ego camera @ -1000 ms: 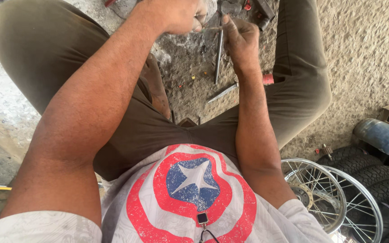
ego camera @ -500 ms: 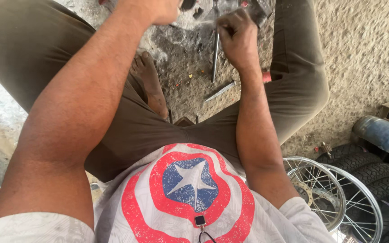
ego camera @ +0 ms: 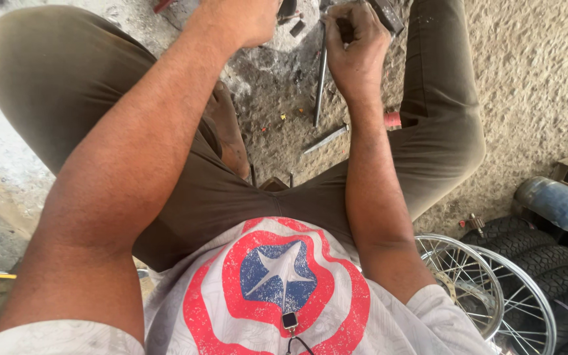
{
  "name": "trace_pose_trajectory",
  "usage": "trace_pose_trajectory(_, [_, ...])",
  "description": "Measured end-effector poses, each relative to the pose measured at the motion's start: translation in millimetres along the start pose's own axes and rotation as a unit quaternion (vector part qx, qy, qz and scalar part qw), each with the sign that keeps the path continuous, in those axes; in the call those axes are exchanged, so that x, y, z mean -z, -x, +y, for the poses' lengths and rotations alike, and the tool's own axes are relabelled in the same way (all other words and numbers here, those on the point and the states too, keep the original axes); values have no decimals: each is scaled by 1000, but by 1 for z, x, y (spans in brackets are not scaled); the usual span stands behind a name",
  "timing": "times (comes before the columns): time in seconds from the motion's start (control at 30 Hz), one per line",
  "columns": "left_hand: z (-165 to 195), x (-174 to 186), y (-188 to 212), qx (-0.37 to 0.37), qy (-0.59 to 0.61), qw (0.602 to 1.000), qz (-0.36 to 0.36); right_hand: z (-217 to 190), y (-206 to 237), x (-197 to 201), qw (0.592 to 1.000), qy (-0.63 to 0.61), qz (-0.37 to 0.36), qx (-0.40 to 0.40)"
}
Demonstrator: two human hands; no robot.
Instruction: The person sits on the ground and uses a hammer and pliers to break apart a small white plastic housing. They then use the pliers to pull out and manipulate small wires inside the housing.
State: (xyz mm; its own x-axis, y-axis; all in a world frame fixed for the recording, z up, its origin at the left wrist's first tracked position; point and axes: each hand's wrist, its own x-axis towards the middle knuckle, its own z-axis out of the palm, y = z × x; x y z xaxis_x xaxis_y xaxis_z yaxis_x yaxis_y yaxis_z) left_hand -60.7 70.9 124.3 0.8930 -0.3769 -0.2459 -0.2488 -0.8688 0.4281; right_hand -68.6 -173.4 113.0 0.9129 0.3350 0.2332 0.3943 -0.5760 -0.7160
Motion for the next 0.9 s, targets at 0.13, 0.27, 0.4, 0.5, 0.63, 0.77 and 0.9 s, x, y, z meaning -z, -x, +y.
trace_pose_trajectory(0.13, [2, 6, 1, 40, 26, 999, -14, 22, 4, -50, 998, 59, -9, 18])
trace_pose_trajectory(0.27, [2, 9, 2, 64, 43, 997, -23, 31, 11, -67, 996, 54, -37, -69])
trace_pose_trajectory(0.4, [2, 7, 1, 84, 58, 994, -39, 23, 14, -64, 998, -12, 50, -21])
trace_pose_trajectory(0.5, [0, 5, -5, 31, 27, 999, 18, 14, 14, -63, 991, 116, -65, -23])
trace_pose_trajectory(0.63, [-5, 0, -6, 14, 48, 997, 54, 19, 12, -64, 994, 107, 18, 4])
trace_pose_trajectory(0.77, [-8, -4, -6, 24, 53, 998, 12, 20, 13, -64, 989, 111, -64, -76])
trace_pose_trajectory(0.9, [-5, -5, -3, -4, 6, 997, 79, 18, 5, -39, 998, 37, 45, -24])
